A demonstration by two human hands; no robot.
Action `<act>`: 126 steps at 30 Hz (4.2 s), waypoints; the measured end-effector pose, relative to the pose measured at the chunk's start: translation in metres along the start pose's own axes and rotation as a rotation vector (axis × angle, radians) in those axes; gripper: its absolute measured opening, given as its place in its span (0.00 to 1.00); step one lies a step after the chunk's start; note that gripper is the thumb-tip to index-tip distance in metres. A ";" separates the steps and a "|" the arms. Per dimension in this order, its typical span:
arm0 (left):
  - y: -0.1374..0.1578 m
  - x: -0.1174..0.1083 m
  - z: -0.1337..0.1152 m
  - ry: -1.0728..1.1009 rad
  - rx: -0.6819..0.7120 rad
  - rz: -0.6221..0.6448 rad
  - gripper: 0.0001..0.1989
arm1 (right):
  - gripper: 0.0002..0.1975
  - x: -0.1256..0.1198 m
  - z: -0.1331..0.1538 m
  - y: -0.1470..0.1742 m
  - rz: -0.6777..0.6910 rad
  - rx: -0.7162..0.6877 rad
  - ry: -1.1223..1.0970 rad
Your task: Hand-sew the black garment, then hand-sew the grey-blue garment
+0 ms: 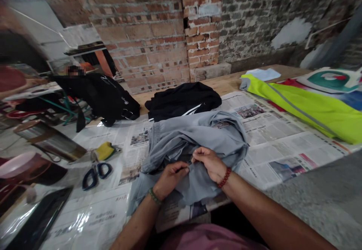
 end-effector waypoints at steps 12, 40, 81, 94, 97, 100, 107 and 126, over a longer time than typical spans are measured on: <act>0.000 -0.004 0.010 0.190 -0.148 -0.051 0.10 | 0.12 -0.007 0.053 -0.015 0.068 -0.224 0.236; 0.001 -0.004 0.007 0.224 -0.242 -0.029 0.13 | 0.05 -0.116 0.151 -0.093 -0.265 -0.320 -0.067; 0.000 -0.006 0.004 0.188 -0.207 -0.027 0.13 | 0.11 0.019 0.048 -0.020 0.472 -0.734 1.416; 0.001 -0.006 0.004 0.188 -0.197 -0.020 0.14 | 0.10 0.016 0.042 -0.008 0.540 -0.742 1.306; 0.000 -0.007 0.005 0.181 -0.194 -0.020 0.13 | 0.11 0.016 0.040 -0.010 0.565 -0.743 1.282; 0.000 -0.007 0.005 0.174 -0.188 -0.025 0.14 | 0.11 0.015 0.039 -0.011 0.582 -0.739 1.260; 0.001 -0.006 0.005 0.178 -0.200 -0.022 0.14 | 0.11 0.016 0.042 -0.009 0.624 -0.718 1.235; 0.000 -0.005 0.001 0.153 -0.135 -0.012 0.11 | 0.13 0.016 0.040 -0.015 0.570 -0.328 0.985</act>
Point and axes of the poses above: each hand's wrist, its own y-axis away from the middle knuckle, its own x-axis out of the palm, z = x × y, the point moved 6 cm from there along -y, towards the middle knuckle, and after that the axes turned 13 degrees about y, right-handed, at the moved point
